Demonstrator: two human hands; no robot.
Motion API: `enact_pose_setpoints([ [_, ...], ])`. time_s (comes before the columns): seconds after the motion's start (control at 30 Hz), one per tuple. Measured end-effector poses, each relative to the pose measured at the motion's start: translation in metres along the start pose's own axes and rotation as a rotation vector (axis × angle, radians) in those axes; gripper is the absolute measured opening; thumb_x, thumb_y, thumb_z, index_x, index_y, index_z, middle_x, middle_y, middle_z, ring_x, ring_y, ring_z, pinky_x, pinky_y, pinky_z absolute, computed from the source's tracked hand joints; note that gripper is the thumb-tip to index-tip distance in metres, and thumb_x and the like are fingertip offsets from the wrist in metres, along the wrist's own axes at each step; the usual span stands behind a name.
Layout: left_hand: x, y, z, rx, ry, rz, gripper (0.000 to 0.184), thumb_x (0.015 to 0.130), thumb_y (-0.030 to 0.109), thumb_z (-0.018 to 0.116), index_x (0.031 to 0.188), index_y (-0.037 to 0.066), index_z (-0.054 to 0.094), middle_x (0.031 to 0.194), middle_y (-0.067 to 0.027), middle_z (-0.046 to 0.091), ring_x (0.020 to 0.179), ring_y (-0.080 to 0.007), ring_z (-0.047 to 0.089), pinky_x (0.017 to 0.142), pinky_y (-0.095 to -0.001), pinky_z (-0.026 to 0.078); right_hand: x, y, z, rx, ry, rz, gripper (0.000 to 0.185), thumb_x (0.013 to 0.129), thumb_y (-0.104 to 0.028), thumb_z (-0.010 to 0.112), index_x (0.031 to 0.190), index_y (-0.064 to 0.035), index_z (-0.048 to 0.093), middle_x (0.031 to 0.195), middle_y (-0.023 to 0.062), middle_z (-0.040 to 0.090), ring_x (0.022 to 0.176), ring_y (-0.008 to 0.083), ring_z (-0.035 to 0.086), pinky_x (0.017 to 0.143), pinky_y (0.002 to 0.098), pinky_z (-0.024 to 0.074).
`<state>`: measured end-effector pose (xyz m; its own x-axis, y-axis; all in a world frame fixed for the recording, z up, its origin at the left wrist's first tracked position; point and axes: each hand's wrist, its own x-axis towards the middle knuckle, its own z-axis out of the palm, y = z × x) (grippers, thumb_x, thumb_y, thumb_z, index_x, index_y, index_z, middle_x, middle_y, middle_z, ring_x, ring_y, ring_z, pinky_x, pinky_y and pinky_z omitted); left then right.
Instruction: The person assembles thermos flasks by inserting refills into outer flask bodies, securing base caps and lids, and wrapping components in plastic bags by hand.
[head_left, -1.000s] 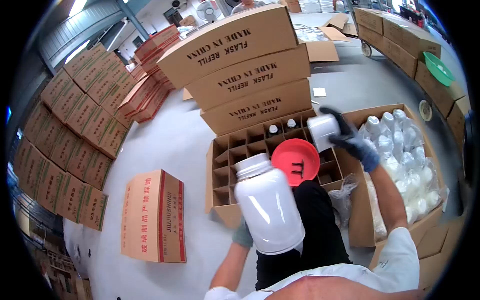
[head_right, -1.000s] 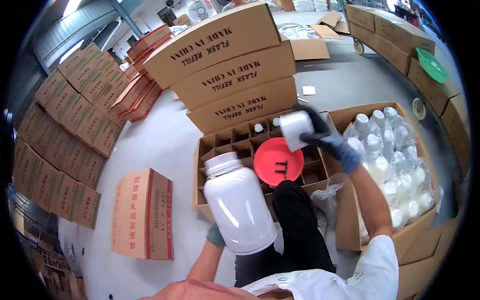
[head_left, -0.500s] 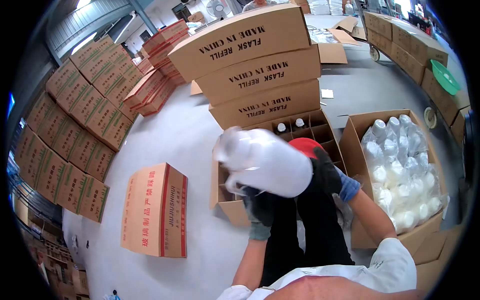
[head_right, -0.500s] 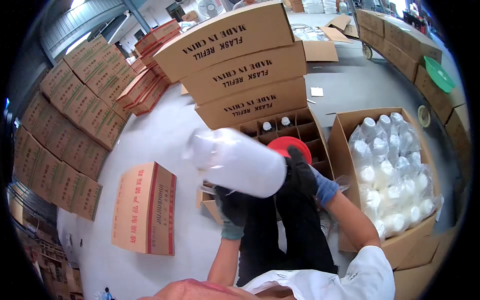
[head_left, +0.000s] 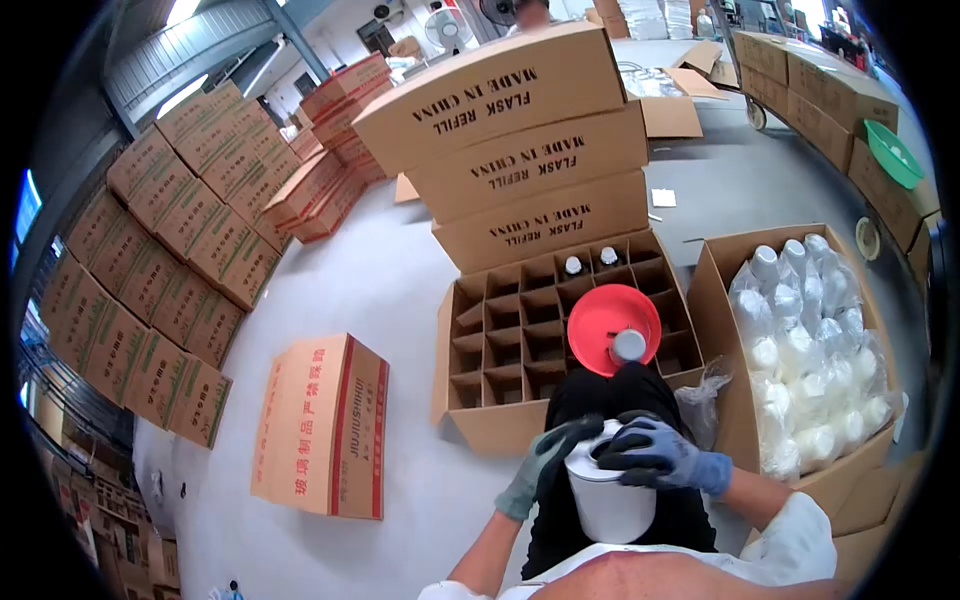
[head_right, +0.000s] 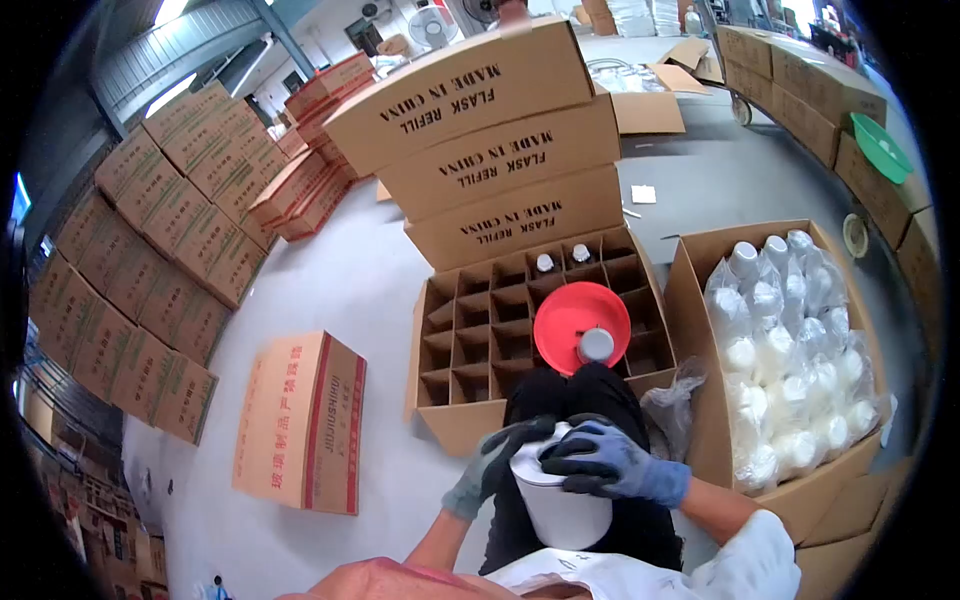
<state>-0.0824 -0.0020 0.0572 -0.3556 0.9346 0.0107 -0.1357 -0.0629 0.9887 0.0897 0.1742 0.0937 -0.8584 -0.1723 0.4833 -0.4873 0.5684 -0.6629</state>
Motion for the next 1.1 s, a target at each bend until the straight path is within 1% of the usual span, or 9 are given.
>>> enact_pose_setpoints([
  [0.1, -0.024, -0.010, -0.022, -0.326, 0.128, 0.010, 0.044, 0.096, 0.030, 0.048, 0.122, -0.004, 0.056, 0.124, -0.0152, 0.058, 0.114, -0.0225, 0.056, 0.099, -0.0371, 0.041, -0.040, 0.041, -0.024, 0.114, 0.187, 0.203, 0.029, 0.082, -0.024, 0.067, 0.106, -0.0100, 0.068, 0.112, 0.0119, 0.060, 0.103, 0.0294, 0.056, 0.101, 0.0420, 0.0374],
  [0.3, -0.014, -0.025, -0.007, 0.341, 0.133, 0.171, 0.039, 0.098, 0.021, 0.040, 0.124, -0.005, 0.053, 0.117, -0.0150, 0.061, 0.115, -0.0243, 0.054, 0.104, -0.0357, 0.037, 0.002, 0.001, -0.016, 0.204, 0.087, 0.047, 0.034, 0.075, -0.020, 0.072, 0.107, -0.0094, 0.067, 0.110, 0.0132, 0.060, 0.107, 0.0302, 0.054, 0.102, 0.0412, 0.0357],
  [0.43, -0.033, 0.002, -0.028, -0.238, 0.240, 0.217, 0.037, 0.098, 0.021, 0.040, 0.118, -0.005, 0.056, 0.118, -0.0159, 0.061, 0.116, -0.0237, 0.054, 0.104, -0.0372, 0.038, -0.028, 0.029, -0.042, -0.032, 0.361, 0.464, 0.035, 0.074, -0.018, 0.073, 0.108, -0.0116, 0.067, 0.111, 0.0114, 0.060, 0.107, 0.0270, 0.054, 0.097, 0.0399, 0.0388],
  [0.57, -0.008, 0.029, 0.012, 0.289, 0.069, 0.171, 0.042, 0.097, 0.028, 0.044, 0.122, -0.005, 0.053, 0.121, -0.0159, 0.059, 0.115, -0.0246, 0.055, 0.103, -0.0376, 0.039, 0.011, -0.005, -0.026, 0.188, 0.118, 0.109, 0.027, 0.079, -0.011, 0.068, 0.106, -0.0078, 0.067, 0.112, 0.0106, 0.059, 0.111, 0.0280, 0.052, 0.096, 0.0384, 0.0411],
  [0.67, -0.032, 0.011, -0.027, -0.026, 0.166, 0.132, 0.043, 0.093, 0.024, 0.052, 0.126, -0.004, 0.051, 0.126, -0.0153, 0.056, 0.121, -0.0258, 0.049, 0.106, -0.0370, 0.034, -0.027, 0.031, -0.048, -0.031, 0.346, 0.521, 0.035, 0.079, -0.016, 0.071, 0.111, -0.0071, 0.064, 0.115, 0.0118, 0.058, 0.113, 0.0263, 0.052, 0.097, 0.0381, 0.0406],
  [0.77, -0.012, 0.020, -0.016, 0.050, 0.020, 0.219, 0.052, 0.087, 0.019, 0.059, 0.135, 0.003, 0.045, 0.140, -0.0135, 0.043, 0.132, -0.0276, 0.037, 0.108, -0.0377, 0.031, -0.006, 0.020, -0.015, 0.577, 0.351, 0.434, 0.039, 0.078, -0.017, 0.071, 0.114, -0.0075, 0.061, 0.117, 0.0121, 0.057, 0.113, 0.0261, 0.052, 0.097, 0.0385, 0.0406],
  [0.83, -0.001, 0.023, 0.001, 0.530, -0.042, 0.227, 0.059, 0.086, 0.020, 0.062, 0.139, 0.006, 0.041, 0.147, -0.0127, 0.033, 0.137, -0.0273, 0.029, 0.109, -0.0386, 0.030, 0.016, 0.016, -0.010, -0.066, 0.122, 0.077, 0.034, 0.080, -0.017, 0.069, 0.110, -0.0048, 0.060, 0.115, 0.0133, 0.056, 0.106, 0.0309, 0.053, 0.094, 0.0390, 0.0411],
  [0.97, 0.018, 0.049, 0.004, 0.496, -0.260, 0.186, 0.069, 0.086, 0.025, 0.063, 0.144, 0.008, 0.031, 0.150, -0.0103, 0.027, 0.140, -0.0214, 0.022, 0.110, -0.0370, 0.027, 0.033, 0.039, -0.006, 0.081, 0.368, 0.321, 0.028, 0.081, -0.019, 0.068, 0.103, -0.0037, 0.059, 0.108, 0.0149, 0.056, 0.100, 0.0315, 0.054, 0.089, 0.0408, 0.0424],
  [1.1, 0.036, 0.025, -0.003, 0.043, -0.105, -0.026, 0.069, 0.089, 0.015, 0.059, 0.147, 0.008, 0.023, 0.142, -0.0097, 0.038, 0.128, -0.0195, 0.041, 0.102, -0.0319, 0.038, 0.079, 0.019, -0.021, -0.064, 0.440, 0.335, 0.039, 0.078, -0.025, 0.071, 0.106, -0.0035, 0.055, 0.108, 0.0184, 0.055, 0.102, 0.0332, 0.053, 0.090, 0.0423, 0.0422],
])
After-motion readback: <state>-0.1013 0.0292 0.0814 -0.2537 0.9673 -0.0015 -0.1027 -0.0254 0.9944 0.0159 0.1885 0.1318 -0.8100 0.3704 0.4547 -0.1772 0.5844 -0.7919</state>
